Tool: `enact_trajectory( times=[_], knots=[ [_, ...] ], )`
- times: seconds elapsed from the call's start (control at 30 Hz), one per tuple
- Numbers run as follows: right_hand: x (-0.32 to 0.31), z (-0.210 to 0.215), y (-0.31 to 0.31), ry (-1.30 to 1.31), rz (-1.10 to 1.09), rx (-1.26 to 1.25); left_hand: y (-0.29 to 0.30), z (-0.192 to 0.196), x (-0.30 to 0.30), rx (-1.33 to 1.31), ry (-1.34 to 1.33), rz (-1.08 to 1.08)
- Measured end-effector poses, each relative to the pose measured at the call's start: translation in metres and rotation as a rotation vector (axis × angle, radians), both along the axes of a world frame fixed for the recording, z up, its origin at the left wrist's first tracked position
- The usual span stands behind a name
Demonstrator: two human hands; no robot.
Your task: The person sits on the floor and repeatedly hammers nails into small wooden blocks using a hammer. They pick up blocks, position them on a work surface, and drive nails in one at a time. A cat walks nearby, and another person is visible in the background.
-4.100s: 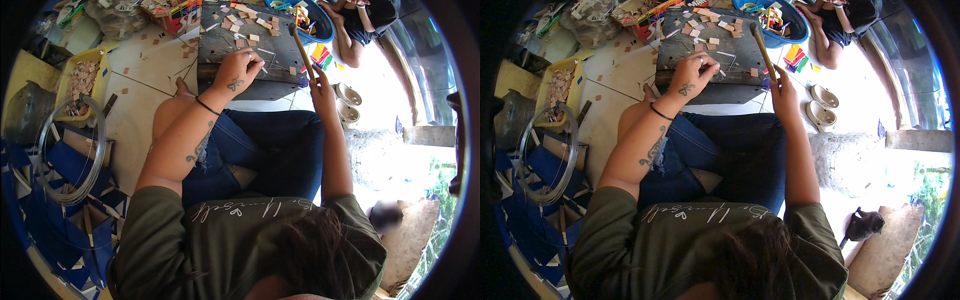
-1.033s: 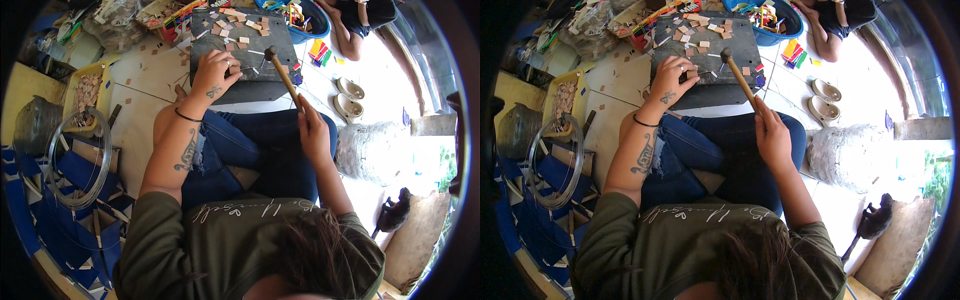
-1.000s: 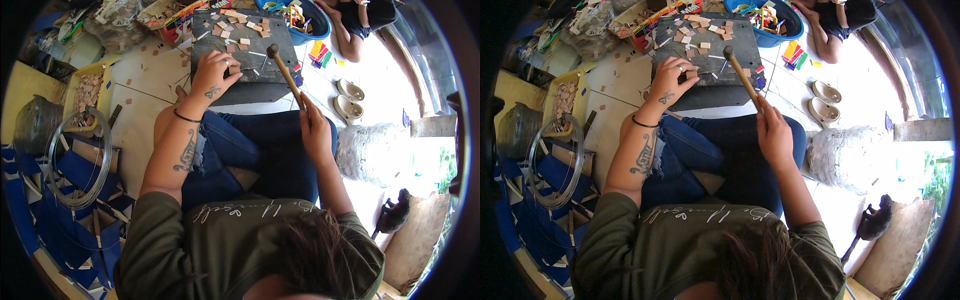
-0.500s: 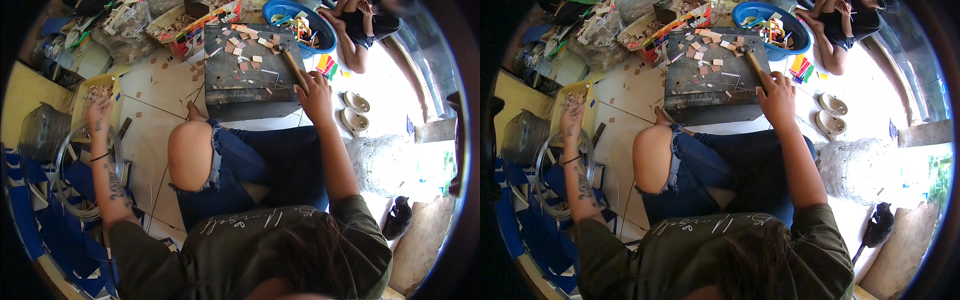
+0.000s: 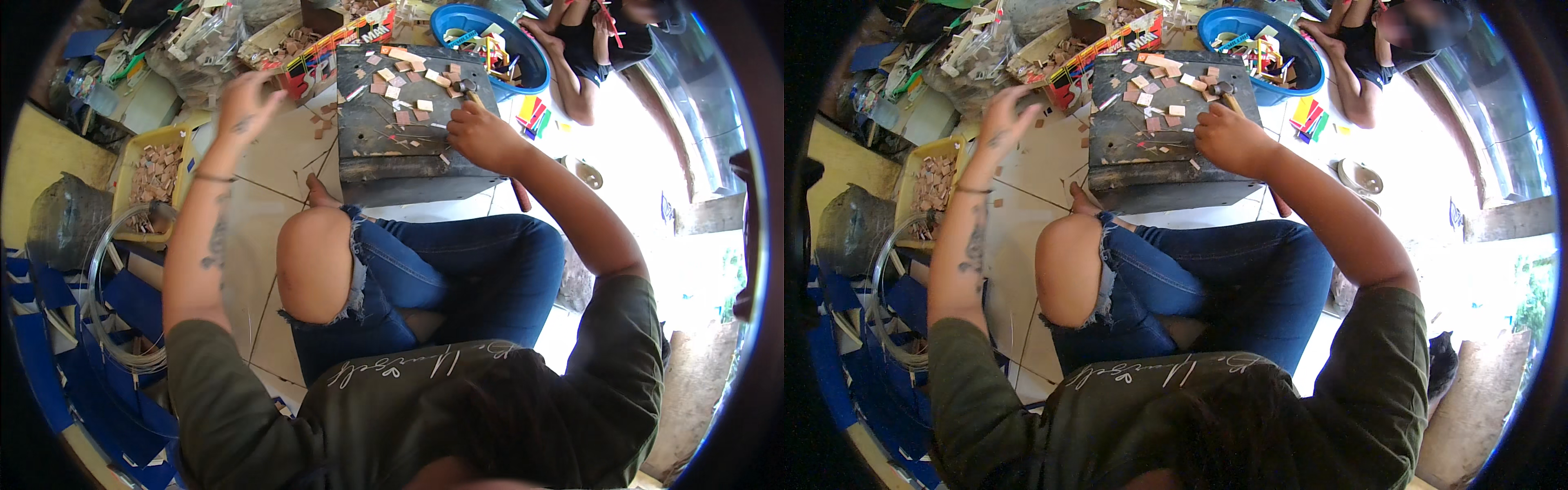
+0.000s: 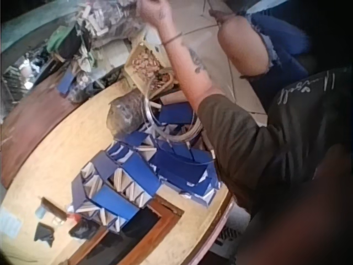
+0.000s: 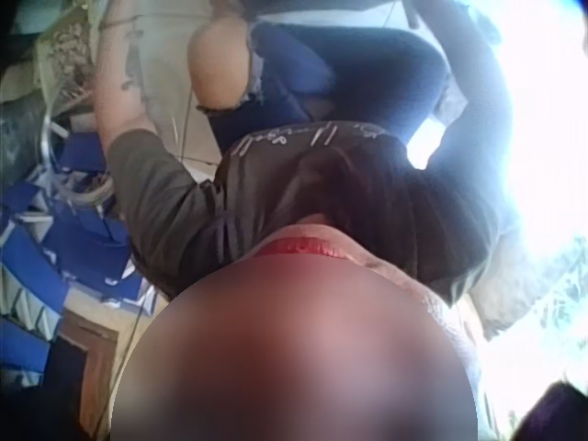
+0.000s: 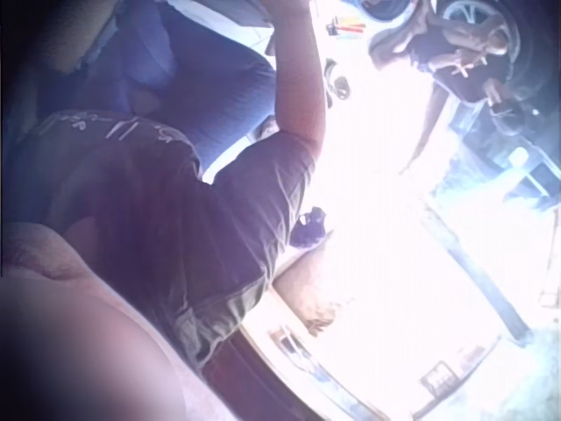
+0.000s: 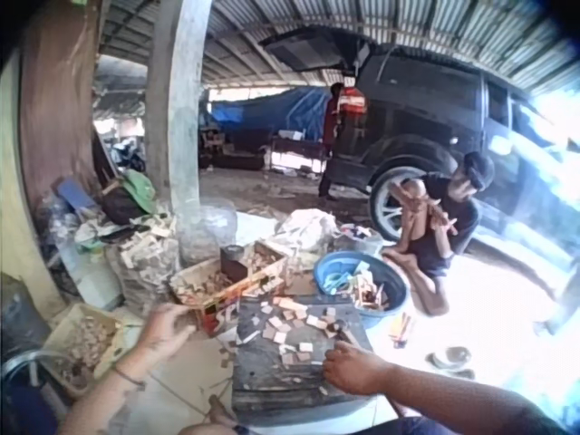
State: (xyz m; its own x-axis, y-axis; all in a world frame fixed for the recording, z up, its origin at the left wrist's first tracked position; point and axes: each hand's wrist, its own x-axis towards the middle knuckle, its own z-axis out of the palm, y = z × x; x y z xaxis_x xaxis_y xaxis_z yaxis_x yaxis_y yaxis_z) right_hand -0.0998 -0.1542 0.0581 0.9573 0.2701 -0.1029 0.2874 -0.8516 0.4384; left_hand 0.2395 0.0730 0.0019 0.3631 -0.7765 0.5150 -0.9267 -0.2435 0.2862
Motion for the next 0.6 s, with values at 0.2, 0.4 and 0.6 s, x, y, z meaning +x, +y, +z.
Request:
enact_trajectory(
  times=[0.2, 0.4, 0.6],
  knots=[
    [0.010, -0.001, -0.003, 0.086, 0.119, -0.107, -0.158, 0.001, -0.106, -0.011, 0.248, -0.231],
    [-0.001, -0.002, -0.007, -0.089, -0.149, 0.309, -0.200, -0.008, -0.139, 0.045, 0.001, 0.072],
    [-0.043, -0.008, 0.000, -0.484, -0.689, 1.238, -0.187, 0.005, -0.143, -0.113, 0.169, -0.085]
  ],
)
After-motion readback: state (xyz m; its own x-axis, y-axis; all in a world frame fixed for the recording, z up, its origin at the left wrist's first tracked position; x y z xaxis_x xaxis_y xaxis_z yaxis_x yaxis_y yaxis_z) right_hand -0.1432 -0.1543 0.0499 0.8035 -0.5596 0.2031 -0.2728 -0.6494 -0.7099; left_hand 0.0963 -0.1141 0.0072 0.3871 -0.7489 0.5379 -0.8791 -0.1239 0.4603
